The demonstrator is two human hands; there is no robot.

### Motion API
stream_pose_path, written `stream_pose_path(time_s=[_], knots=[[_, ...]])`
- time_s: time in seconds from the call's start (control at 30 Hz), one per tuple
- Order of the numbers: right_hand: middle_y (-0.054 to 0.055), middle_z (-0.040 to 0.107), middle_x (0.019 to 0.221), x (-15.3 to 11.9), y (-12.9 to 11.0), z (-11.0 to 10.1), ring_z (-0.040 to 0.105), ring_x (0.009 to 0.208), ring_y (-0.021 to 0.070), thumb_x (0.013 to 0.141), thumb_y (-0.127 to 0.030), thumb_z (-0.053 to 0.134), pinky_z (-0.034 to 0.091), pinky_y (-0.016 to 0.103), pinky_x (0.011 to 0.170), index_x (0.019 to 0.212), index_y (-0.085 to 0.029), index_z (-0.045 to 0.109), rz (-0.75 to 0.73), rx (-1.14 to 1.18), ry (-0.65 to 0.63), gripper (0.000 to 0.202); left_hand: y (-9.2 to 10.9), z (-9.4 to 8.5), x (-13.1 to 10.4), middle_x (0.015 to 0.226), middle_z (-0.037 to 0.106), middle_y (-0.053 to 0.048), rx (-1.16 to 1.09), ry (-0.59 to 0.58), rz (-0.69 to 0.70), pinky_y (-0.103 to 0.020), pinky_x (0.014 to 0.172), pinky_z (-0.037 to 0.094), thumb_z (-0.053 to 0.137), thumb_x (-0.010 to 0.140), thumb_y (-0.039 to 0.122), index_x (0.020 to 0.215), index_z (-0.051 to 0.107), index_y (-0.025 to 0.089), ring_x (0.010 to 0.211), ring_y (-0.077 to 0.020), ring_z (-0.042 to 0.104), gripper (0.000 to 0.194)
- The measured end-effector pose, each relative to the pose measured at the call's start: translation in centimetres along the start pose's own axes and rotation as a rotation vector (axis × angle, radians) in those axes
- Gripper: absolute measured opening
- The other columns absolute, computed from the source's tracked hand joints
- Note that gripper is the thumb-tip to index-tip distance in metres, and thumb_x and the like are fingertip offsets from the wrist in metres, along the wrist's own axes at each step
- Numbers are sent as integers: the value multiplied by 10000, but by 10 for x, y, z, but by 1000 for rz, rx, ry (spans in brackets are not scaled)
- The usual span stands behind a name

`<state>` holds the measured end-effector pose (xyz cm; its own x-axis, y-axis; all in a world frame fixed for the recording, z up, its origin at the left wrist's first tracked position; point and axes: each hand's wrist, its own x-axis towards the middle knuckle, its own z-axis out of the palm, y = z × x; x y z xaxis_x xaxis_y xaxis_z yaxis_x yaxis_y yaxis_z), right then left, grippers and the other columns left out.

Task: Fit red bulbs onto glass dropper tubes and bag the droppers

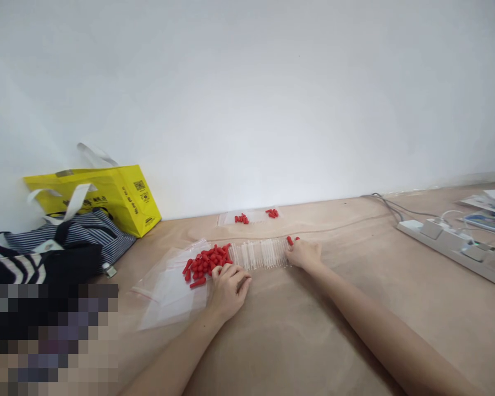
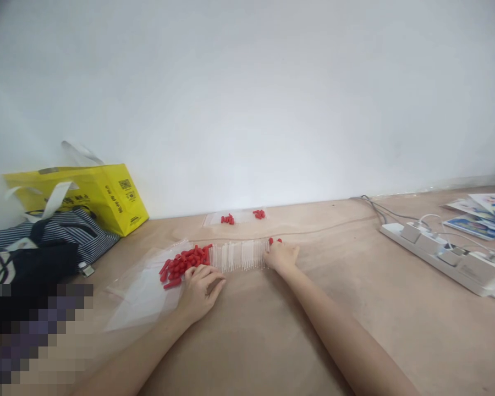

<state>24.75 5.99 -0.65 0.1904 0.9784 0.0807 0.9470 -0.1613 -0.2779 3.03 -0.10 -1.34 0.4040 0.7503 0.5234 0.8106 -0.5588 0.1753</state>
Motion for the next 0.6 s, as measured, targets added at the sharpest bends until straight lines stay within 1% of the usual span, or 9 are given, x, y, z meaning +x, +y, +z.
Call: stream_pose_path(time_s=[0.07,0.13,0.2,0.27,0.3,0.37,0.43,0.5,0.6], knots=[[149,647,808,-1,0,-1,600,801,282,740,-256,442,329,429,770,691,-145,613,-27,6,17,210,-3,-1,2,816,647,-20,30,47,-31,-393,753,289,489,787,226,753,607,233,809,-196,535,123],[152,642,814,-4,3,-3,594,810,271,763,-240,412,342,393,758,692,-143,604,-75,15,39,227,-11,-6,7,829,650,-27,72,102,-82,-402,757,290,482,790,240,754,606,231,824,-209,537,130],[149,637,845,-10,6,-4,583,834,252,786,-224,384,353,346,747,742,-140,591,-143,30,63,228,-25,-15,15,853,651,-31,127,139,-131,-408,765,297,452,803,232,765,609,228,843,-218,537,162],[133,627,893,-19,12,-3,562,886,234,806,-217,368,350,313,764,805,-141,566,-213,44,83,212,-45,-26,27,908,642,-45,202,129,-152,-422,781,303,395,823,206,825,619,228,881,-230,531,224],[125,621,908,-23,15,-1,548,920,232,816,-219,361,344,309,778,827,-145,549,-258,62,101,203,-55,-31,33,925,636,-54,239,86,-145,-426,776,310,376,826,196,850,625,230,890,-238,528,253],[118,606,918,-33,21,5,523,966,242,836,-225,335,340,328,783,850,-151,510,-370,132,160,191,-73,-40,45,960,627,-73,263,-71,-45,-424,782,323,370,809,167,871,639,229,904,-243,527,283],[107,600,894,-41,25,12,528,938,242,848,-214,307,348,346,759,872,-163,473,-485,245,214,176,-86,-44,56,957,633,-57,243,-169,38,-392,804,339,406,769,140,861,652,249,902,-220,538,284],[89,599,857,-44,27,19,543,867,226,851,-197,298,354,354,741,900,-179,446,-563,353,233,158,-92,-45,64,931,643,-37,215,-235,99,-359,808,359,446,729,129,839,661,263,884,-201,553,276],[67,595,803,-45,25,26,547,764,205,848,-191,316,357,363,729,884,-199,438,-600,434,228,127,-93,-43,72,872,653,-24,175,-304,163,-323,777,391,478,708,154,760,665,254,841,-189,570,219]])
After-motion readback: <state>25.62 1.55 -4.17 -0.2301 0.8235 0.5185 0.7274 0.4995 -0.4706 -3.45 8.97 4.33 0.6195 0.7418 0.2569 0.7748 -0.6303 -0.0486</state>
